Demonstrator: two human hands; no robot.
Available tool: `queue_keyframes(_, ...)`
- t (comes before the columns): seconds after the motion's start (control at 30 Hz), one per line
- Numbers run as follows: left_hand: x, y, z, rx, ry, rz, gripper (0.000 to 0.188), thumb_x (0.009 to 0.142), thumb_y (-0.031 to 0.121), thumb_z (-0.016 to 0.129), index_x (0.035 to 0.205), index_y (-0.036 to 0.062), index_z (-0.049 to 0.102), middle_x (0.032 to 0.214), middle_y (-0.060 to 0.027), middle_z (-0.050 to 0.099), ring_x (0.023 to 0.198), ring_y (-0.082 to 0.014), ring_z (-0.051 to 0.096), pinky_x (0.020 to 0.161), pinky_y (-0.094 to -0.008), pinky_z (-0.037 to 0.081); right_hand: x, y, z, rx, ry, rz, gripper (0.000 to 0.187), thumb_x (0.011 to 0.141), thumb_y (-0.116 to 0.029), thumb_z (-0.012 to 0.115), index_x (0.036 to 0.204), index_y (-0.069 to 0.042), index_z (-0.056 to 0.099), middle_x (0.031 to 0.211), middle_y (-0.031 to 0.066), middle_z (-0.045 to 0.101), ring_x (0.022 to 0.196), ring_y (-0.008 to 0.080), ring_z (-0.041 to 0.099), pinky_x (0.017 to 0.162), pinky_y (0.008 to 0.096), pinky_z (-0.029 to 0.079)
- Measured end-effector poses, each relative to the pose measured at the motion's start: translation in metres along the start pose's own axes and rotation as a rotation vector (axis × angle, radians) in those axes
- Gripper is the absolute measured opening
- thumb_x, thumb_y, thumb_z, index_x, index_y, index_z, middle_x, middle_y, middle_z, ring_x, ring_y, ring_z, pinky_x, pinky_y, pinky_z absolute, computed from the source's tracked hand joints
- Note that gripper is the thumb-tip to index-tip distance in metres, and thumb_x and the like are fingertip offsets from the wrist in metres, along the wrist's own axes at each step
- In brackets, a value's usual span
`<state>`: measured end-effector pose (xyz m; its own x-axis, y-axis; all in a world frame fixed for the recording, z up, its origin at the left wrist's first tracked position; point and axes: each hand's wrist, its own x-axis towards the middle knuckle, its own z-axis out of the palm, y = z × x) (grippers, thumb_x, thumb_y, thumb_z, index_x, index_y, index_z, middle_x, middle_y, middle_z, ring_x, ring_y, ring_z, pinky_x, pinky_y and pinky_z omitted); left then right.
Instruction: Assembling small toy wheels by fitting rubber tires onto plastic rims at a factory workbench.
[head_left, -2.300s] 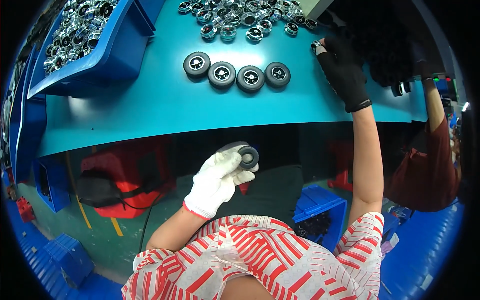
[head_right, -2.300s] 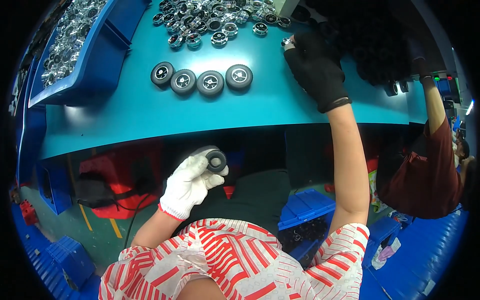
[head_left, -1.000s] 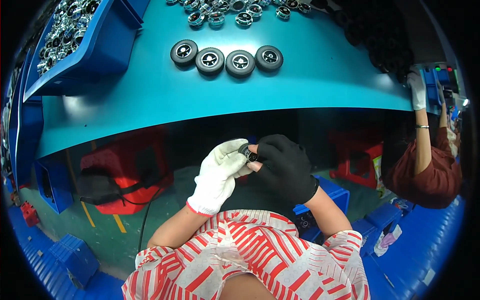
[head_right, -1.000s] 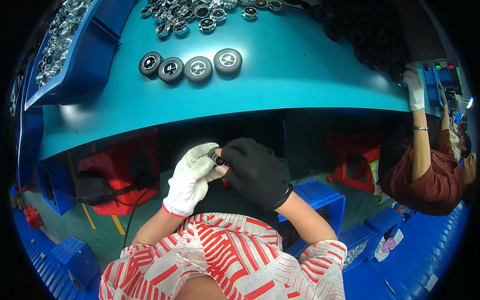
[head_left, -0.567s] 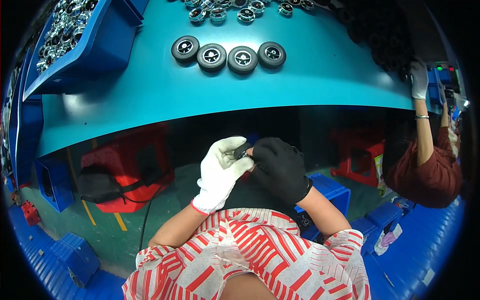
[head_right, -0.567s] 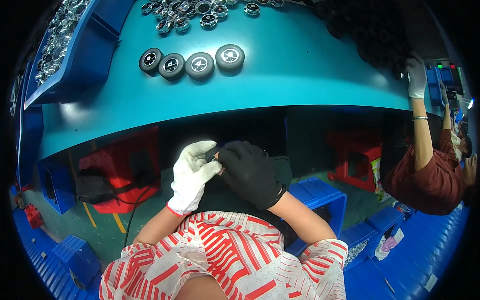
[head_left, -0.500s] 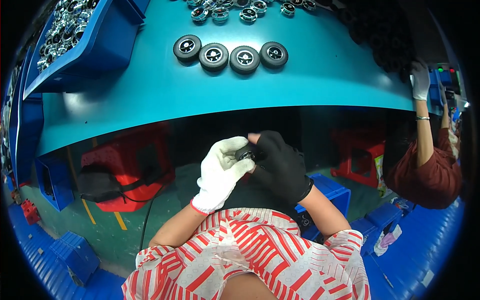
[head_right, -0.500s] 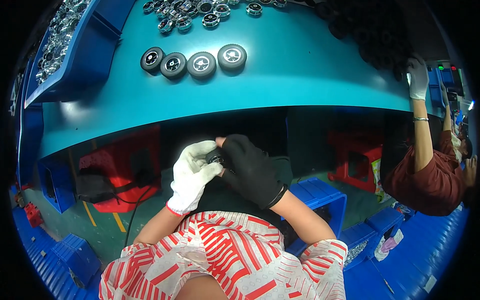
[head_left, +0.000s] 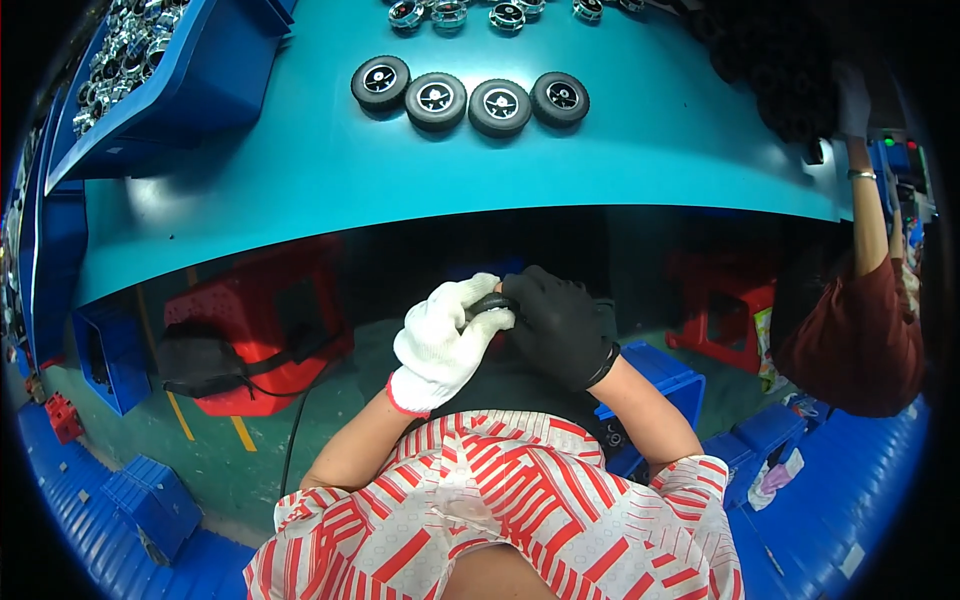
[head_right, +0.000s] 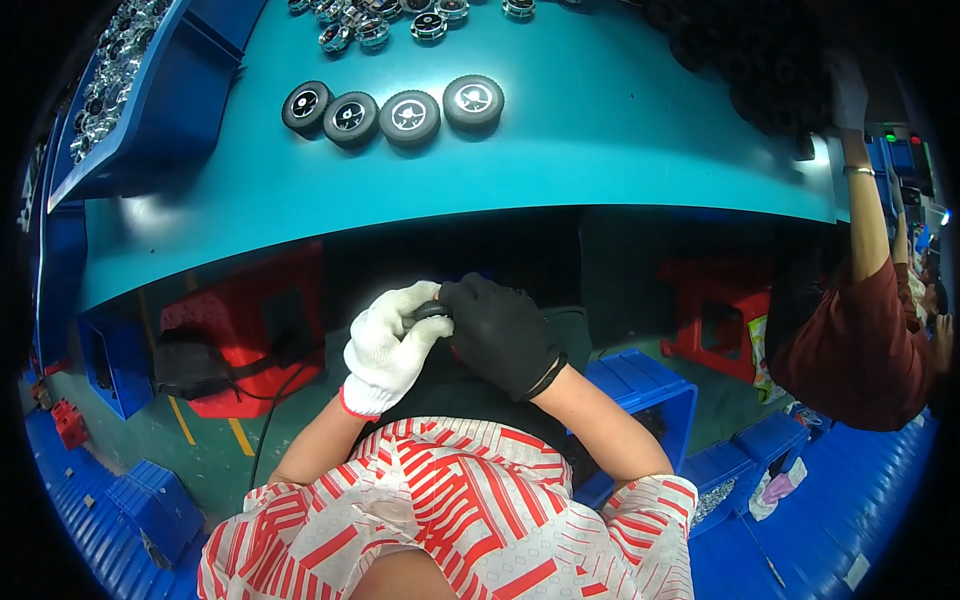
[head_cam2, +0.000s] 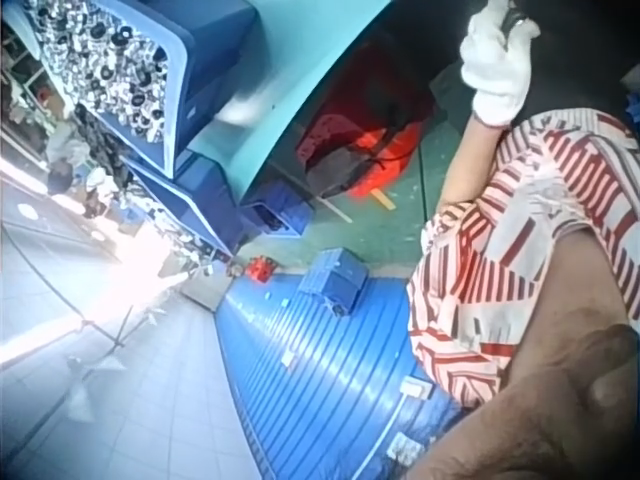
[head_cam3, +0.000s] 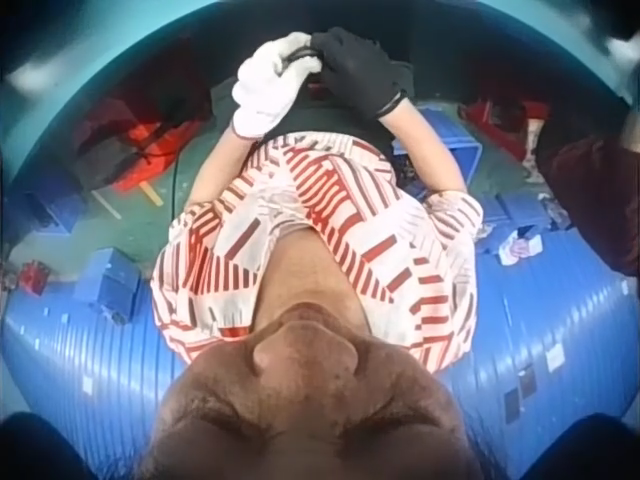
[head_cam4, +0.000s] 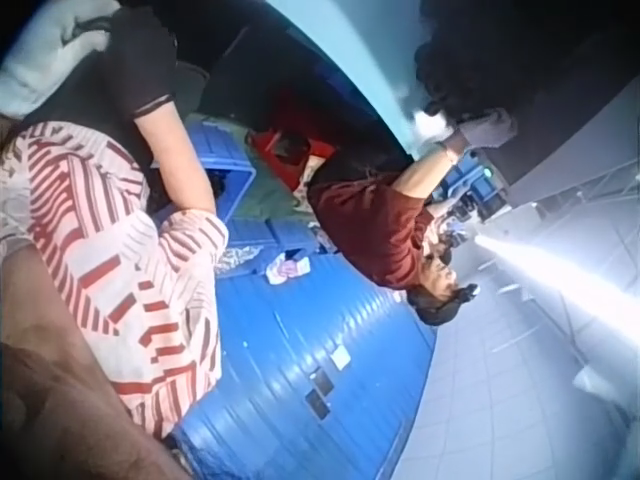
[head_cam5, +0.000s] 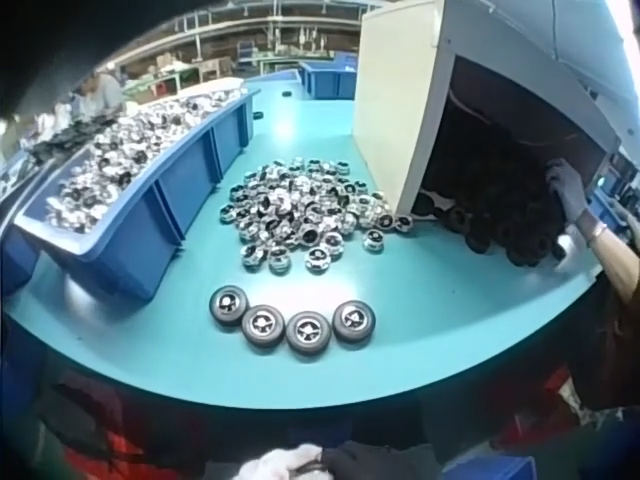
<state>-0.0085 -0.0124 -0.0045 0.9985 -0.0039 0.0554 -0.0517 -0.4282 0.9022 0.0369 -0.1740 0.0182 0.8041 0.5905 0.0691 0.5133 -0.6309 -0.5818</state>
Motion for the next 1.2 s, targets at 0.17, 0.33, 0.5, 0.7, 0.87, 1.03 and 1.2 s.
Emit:
queue_keyframes(0.17, 0.004, 0.004, 0.003, -0.393, -0.036, -0.257, 0.037, 0.078, 0.011, 0.071, 0.109, -0.0022, 0.057, 0.083, -0.0102, 0.068, 0.069, -0.0131, 0.067, 0.063, -0.0214, 0.051, -0.003, 0.005, 0.006, 0.122, 0.008, 0.103, 0.031, 0.071, -0.013, 0.068, 0.1, -0.009, 0.058, 0.083, 0.0079, 0.059, 0.073, 0.0271, 0.061, 0.06, 0.0386, 0.045)
queue_keyframes(0.33, 0.002, 0.002, 0.004, 0.031, -0.045, -0.061, 0.029, 0.077, 0.008, 0.069, 0.102, -0.0019, 0.06, 0.08, -0.0101, 0.069, 0.065, -0.0132, 0.066, 0.06, -0.0239, 0.051, -0.005, 0.006, 0.006, -0.027, -0.064, 0.059, 0.03, 0.07, -0.016, 0.071, 0.097, -0.009, 0.06, 0.082, 0.0078, 0.059, 0.071, 0.0268, 0.061, 0.059, 0.0378, 0.046)
queue_keyframes(0.5, 0.008, 0.005, 0.003, -0.201, -0.103, -0.275, 0.029, 0.077, 0.006, 0.069, 0.103, -0.0039, 0.06, 0.084, -0.0102, 0.069, 0.066, -0.013, 0.064, 0.062, -0.024, 0.051, -0.007, 0.009, 0.01, -0.01, -0.038, 0.03, 0.031, 0.068, -0.016, 0.073, 0.096, -0.008, 0.061, 0.082, 0.0084, 0.061, 0.069, 0.0265, 0.062, 0.059, 0.0361, 0.047)
queue_keyframes(0.7, 0.013, -0.001, 0.005, -0.827, -0.111, -0.563, 0.031, 0.082, 0.007, 0.066, 0.108, -0.0073, 0.059, 0.091, -0.0116, 0.067, 0.079, -0.0111, 0.064, 0.071, -0.0239, 0.051, -0.011, 0.018, 0.03, 0.453, 0.157, 0.245, 0.041, 0.071, -0.023, 0.075, 0.104, -0.005, 0.059, 0.09, 0.0118, 0.063, 0.074, 0.0273, 0.063, 0.061, 0.0353, 0.049)
queue_keyframes(0.87, 0.023, -0.003, -0.014, -0.532, -0.369, -0.647, 0.033, 0.085, 0.01, 0.064, 0.112, -0.0079, 0.056, 0.095, -0.0116, 0.065, 0.08, -0.0112, 0.062, 0.072, -0.0243, 0.051, -0.007, 0.011, 0.01, 0.184, -0.055, 0.072, 0.046, 0.073, -0.019, 0.072, 0.113, -0.007, 0.054, 0.09, 0.0122, 0.062, 0.078, 0.0276, 0.063, 0.063, 0.0368, 0.049)
queue_keyframes(1.03, 0.009, -0.006, 0.003, -0.79, -0.25, -0.694, 0.038, 0.085, 0.01, 0.064, 0.117, -0.0076, 0.054, 0.098, -0.0101, 0.063, 0.08, -0.0124, 0.062, 0.073, -0.025, 0.051, -0.007, 0.015, 0.017, 0.205, 0.032, 0.07, 0.043, 0.072, -0.018, 0.071, 0.111, -0.01, 0.056, 0.088, 0.009, 0.061, 0.075, 0.0261, 0.062, 0.061, 0.0367, 0.047)
queue_keyframes(1.2, 0.008, 0.006, 0.001, -0.434, -0.211, -0.589, 0.04, 0.081, 0.009, 0.067, 0.113, -0.0088, 0.054, 0.089, -0.0099, 0.065, 0.075, -0.0113, 0.062, 0.069, -0.0245, 0.051, -0.002, 0.006, 0.014, -0.003, -0.001, 0.046, 0.035, 0.071, -0.019, 0.07, 0.104, -0.011, 0.058, 0.084, 0.0059, 0.06, 0.07, 0.0243, 0.061, 0.059, 0.0352, 0.045)
